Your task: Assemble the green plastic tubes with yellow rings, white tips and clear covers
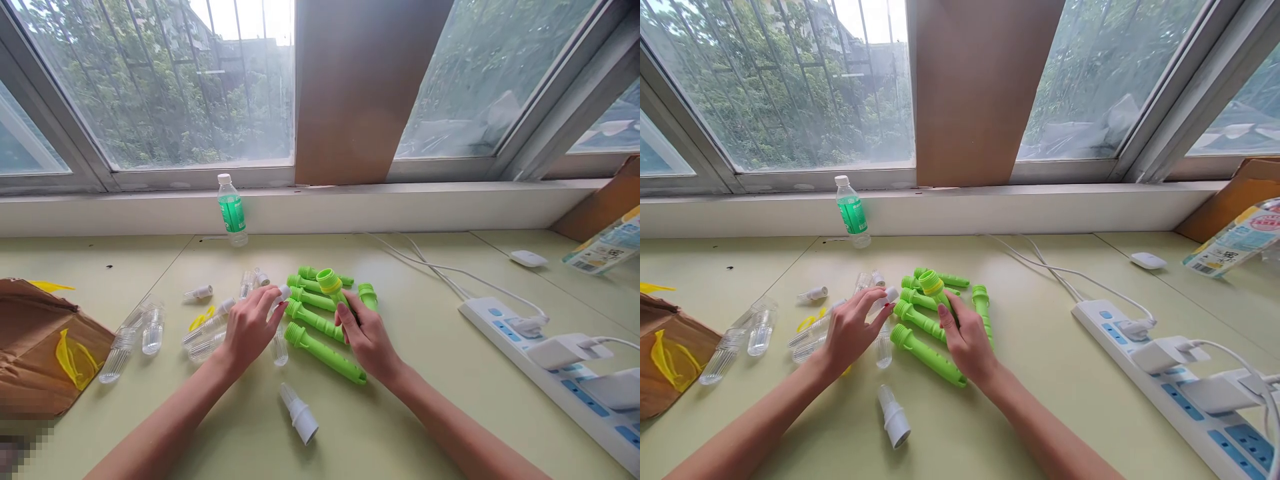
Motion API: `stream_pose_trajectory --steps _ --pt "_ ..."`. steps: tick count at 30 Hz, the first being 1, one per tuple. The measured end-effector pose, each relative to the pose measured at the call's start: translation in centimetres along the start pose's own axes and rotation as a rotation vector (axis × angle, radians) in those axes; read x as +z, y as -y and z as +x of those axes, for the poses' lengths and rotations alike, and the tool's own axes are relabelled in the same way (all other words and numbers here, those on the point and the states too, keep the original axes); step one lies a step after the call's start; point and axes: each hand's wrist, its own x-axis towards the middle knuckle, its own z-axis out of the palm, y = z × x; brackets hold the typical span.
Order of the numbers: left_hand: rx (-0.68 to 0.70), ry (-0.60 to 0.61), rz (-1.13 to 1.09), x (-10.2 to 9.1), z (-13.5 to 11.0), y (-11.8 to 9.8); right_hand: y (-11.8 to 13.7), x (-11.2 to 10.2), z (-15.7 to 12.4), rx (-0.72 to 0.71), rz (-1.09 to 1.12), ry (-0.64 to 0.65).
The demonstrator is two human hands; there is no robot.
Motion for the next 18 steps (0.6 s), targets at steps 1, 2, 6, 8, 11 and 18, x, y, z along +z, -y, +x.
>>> stream_pose_trajectory --steps 1,2,6,8,11,18 --pt "-0.002 0.001 -0.002 -0.02 -0.01 -0.03 0.02 -0.01 0.00 -0.001 0.002 0.001" --pt "-0.003 0.004 -0.002 -0.05 -0.01 -0.07 0.03 -0.02 0.00 -0.002 0.002 0.002" --pt "0.001 0.010 0.002 -0.15 0.04 -0.19 0.10 -0.04 0.00 -0.005 0.002 0.006" --pt "0.000 0.007 0.000 -0.18 0.08 -0.22 0.14 -0.06 0.03 -0.006 -0.004 0.002" --pt "-0.005 0.009 -0.015 -0.21 0.15 -0.26 0.22 -0.08 0.08 -0.010 -0.018 -0.003" --pt "-0.013 0.008 -0.024 -0.24 0.12 -0.28 0.39 -0.21 0.04 -0.004 -0.043 -0.015"
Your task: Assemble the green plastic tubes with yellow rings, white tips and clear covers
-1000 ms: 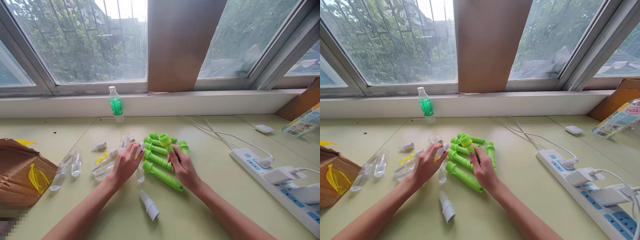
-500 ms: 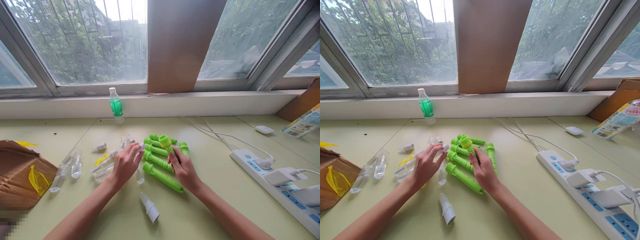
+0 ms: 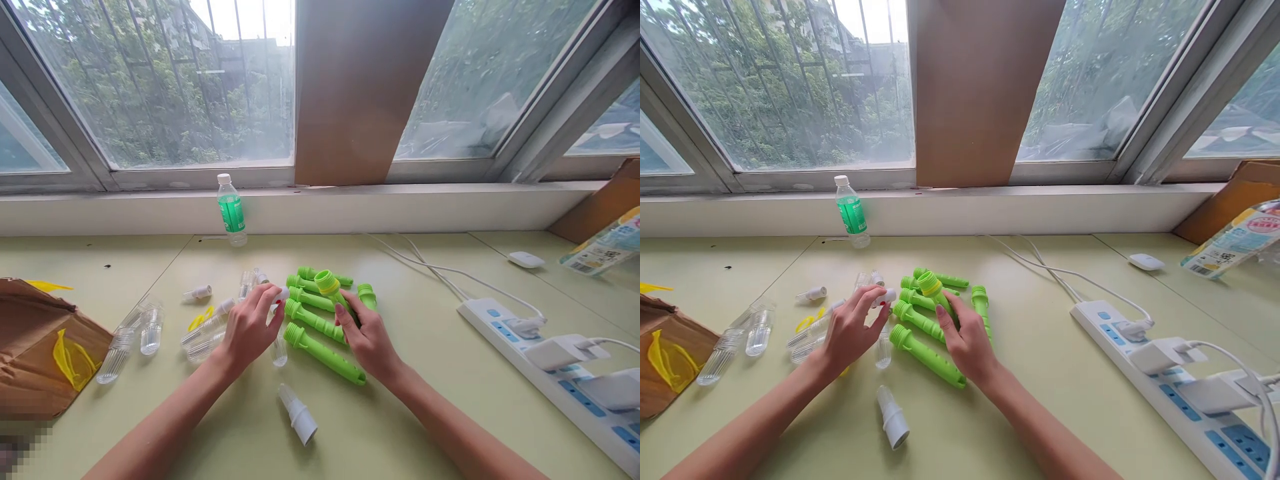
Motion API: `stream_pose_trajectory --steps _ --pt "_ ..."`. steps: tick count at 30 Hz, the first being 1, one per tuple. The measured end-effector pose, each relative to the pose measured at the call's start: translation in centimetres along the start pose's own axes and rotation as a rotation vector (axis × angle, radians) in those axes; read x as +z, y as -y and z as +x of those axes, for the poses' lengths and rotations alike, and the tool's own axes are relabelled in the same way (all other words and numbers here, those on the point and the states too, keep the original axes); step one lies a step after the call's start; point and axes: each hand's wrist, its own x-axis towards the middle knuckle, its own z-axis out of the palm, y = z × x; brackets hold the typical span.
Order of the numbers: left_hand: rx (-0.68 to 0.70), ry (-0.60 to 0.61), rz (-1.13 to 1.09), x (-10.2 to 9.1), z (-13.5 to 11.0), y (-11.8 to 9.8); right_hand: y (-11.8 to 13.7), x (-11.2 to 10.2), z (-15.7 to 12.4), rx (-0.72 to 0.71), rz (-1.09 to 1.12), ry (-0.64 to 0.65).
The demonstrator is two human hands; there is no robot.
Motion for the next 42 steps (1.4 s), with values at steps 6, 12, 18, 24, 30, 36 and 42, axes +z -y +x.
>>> stream_pose_trajectory --steps 6,12,18,24,30,36,42 --pt "-0.085 0.025 -0.089 -0.2 -0.1 0.0 -0.1 0.0 0.1 -0.065 -0.104 -0.058" --pt "-0.262 -0.005 -0.227 -0.9 0.5 -0.4 0.1 -0.1 0.1 -0.095 -0.180 -0.043" --pt "-0.402 -0.005 -0.359 -1.1 0.9 -0.7 -0.1 0.0 0.1 -0.133 -0.223 -0.049" --pt "-0.650 0.001 -0.677 -1.3 1.7 -1.3 -0.2 0.1 0.0 -0.167 -0.242 -0.033" --pt "-0.813 0.069 -0.987 -2.0 2.8 -1.5 0.1 0.1 -0.1 -0.244 -0.263 -0.017" --pt "-0.870 0.081 -1.055 -2.1 2.9 -1.4 0.1 0.1 -0.2 -0.274 -0.265 -0.020" --pt "-0.859 0.097 -1.086 -2.0 2.9 -1.3 0.1 0.2 -0.1 -0.269 -0.277 -0.021"
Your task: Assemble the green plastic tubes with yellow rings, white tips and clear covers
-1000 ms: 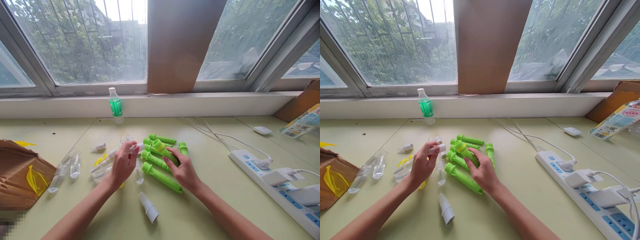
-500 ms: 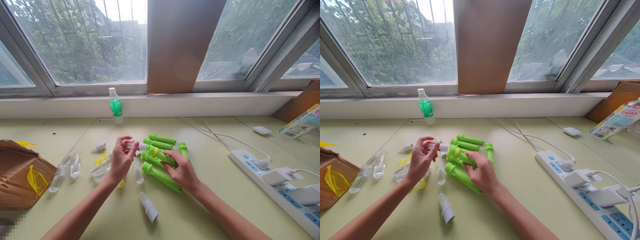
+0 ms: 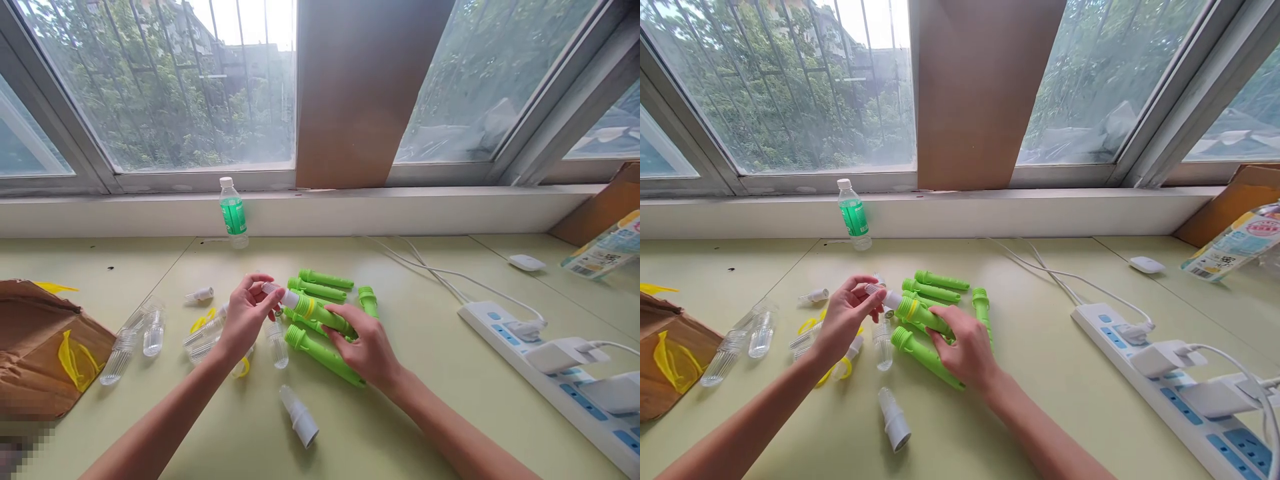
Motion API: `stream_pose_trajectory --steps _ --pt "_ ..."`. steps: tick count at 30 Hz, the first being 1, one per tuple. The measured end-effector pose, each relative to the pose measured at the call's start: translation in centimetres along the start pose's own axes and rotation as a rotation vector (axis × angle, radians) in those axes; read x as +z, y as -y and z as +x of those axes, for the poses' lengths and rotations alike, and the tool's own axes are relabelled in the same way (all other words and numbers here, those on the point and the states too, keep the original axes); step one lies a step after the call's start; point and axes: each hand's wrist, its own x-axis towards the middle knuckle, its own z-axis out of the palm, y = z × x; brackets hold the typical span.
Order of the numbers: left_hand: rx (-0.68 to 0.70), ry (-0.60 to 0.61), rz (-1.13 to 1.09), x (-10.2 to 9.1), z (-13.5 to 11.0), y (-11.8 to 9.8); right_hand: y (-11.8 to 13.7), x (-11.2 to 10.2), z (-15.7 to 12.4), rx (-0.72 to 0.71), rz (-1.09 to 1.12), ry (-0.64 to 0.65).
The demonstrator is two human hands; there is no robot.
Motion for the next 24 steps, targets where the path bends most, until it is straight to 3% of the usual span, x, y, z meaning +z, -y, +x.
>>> stream_pose_trajectory --steps 14,24 --pt "0.003 0.117 0.061 1.0 -1.0 0.1 0.1 0.1 -0.1 -0.007 0.023 0.013" --pt "-0.009 0.192 -0.026 0.8 -1.1 -0.1 0.8 -0.5 0.1 0.041 0.169 0.207"
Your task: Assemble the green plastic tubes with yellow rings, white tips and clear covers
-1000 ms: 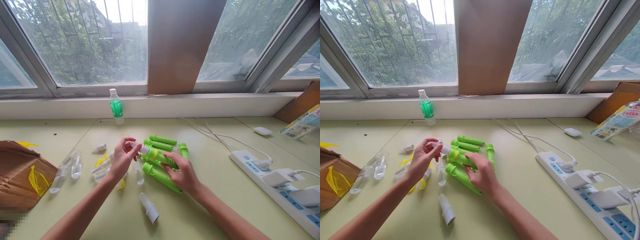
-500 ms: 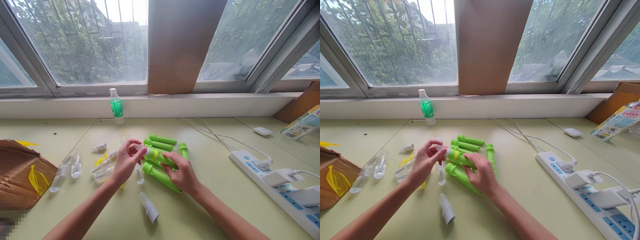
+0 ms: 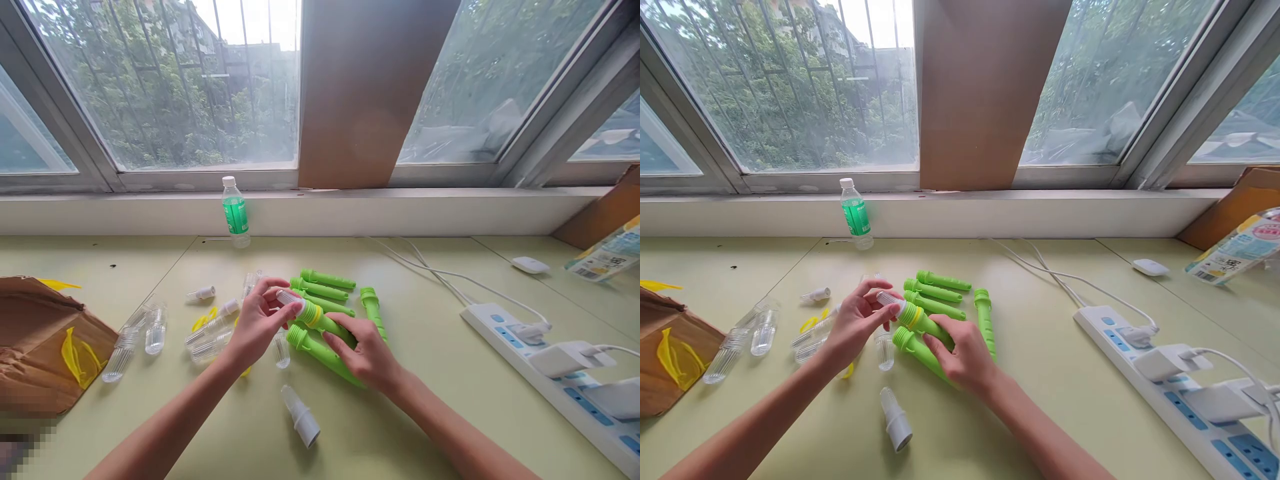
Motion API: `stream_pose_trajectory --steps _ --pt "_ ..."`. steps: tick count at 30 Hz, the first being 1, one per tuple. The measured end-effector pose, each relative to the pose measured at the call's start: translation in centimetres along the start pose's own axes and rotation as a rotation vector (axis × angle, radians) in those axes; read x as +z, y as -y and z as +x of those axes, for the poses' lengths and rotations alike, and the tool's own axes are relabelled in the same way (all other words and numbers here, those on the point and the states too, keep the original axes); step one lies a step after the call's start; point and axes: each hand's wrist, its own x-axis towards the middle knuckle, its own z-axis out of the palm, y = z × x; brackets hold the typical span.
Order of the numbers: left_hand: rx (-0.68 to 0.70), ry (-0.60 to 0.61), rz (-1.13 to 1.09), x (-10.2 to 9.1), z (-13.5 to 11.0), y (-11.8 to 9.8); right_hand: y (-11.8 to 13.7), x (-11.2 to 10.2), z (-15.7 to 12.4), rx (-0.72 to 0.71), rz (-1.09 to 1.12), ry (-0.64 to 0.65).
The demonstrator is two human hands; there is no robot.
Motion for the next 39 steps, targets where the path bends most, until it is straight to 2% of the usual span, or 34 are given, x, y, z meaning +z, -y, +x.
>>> stream_pose_trajectory --steps 8,22,25,30,35,39 --pt "-0.006 0.013 -0.016 0.4 -0.1 0.0 -0.1 -0.1 -0.1 0.009 -0.015 0.068" --pt "-0.002 -0.067 -0.030 0.5 -0.2 -0.6 -0.1 0.0 -0.1 0.025 -0.015 0.020" --pt "-0.005 -0.095 0.072 0.0 0.1 -0.9 -0.1 0.0 0.0 0.026 -0.012 0.005" --pt "-0.018 -0.020 0.319 -0.9 0.3 -1.6 0.0 0.0 0.0 0.029 -0.012 -0.031" --pt "0.011 0.006 0.404 -1.5 0.4 -2.1 0.0 0.1 -0.1 0.016 -0.003 -0.046" --pt "-0.002 0.012 0.469 -1.7 0.4 -1.6 0.1 0.1 -0.1 0.017 -0.001 -0.048"
